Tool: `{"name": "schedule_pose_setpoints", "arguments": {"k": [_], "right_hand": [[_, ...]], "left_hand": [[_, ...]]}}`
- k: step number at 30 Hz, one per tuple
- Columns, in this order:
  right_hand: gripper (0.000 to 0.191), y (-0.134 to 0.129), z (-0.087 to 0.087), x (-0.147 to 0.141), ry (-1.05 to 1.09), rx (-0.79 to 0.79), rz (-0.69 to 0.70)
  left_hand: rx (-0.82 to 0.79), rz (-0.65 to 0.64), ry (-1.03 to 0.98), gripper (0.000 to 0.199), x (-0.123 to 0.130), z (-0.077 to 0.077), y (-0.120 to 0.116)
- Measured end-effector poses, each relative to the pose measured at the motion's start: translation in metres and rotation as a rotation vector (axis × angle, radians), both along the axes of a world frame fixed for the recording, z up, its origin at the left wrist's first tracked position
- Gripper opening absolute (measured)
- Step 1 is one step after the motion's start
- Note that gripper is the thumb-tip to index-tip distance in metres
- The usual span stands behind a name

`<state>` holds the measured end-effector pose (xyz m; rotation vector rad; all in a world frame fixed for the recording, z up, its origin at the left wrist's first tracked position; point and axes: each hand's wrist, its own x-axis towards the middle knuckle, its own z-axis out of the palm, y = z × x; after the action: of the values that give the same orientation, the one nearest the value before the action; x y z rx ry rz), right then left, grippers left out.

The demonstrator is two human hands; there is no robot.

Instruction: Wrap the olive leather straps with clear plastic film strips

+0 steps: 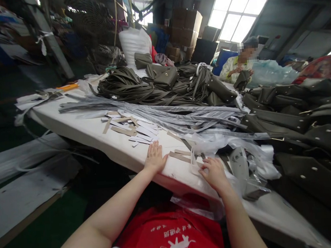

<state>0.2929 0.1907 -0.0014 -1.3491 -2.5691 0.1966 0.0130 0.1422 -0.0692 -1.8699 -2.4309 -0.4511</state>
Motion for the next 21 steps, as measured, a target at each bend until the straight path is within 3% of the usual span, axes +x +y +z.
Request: {"name": "schedule_pose_setpoints", "arguments": {"k": [5,8,11,14,17,19,21], "right_hand": [[0.013,-0.023,0.027,0.0,0.146,-0.172,0.053],[0.02,-0.043,0.046,-0.006,0.25,-0.309,0.042],[0.022,-0.064,0.062,-0.018,0.395,-0.441,0.083],[0.018,-0.086,0.072,-0.034,0.55,-0.607,0.134],[0.011,-0.11,0.072,-0.049,0.598,-0.805,0.163],[0.007,-0.124,0.069,-0.057,0.59,-0.925,0.176],[0.005,-0.134,0.064,-0.06,0.588,-1.036,0.17]], "left_hand": [[0.069,-0.028,-0.149,0.061,-0.002,0.008,-0.001],[0.15,-0.1,-0.533,0.058,0.003,0.024,-0.008],[0.107,-0.201,-0.843,0.058,0.023,0.042,-0.02],[-0.083,-0.323,-1.038,0.079,0.051,0.061,-0.034],[-0.512,-0.469,-1.682,0.089,0.068,0.08,-0.049],[-0.783,-0.513,-2.104,0.081,0.07,0.092,-0.057],[-0.785,-0.482,-2.306,0.055,0.067,0.102,-0.064]]}}
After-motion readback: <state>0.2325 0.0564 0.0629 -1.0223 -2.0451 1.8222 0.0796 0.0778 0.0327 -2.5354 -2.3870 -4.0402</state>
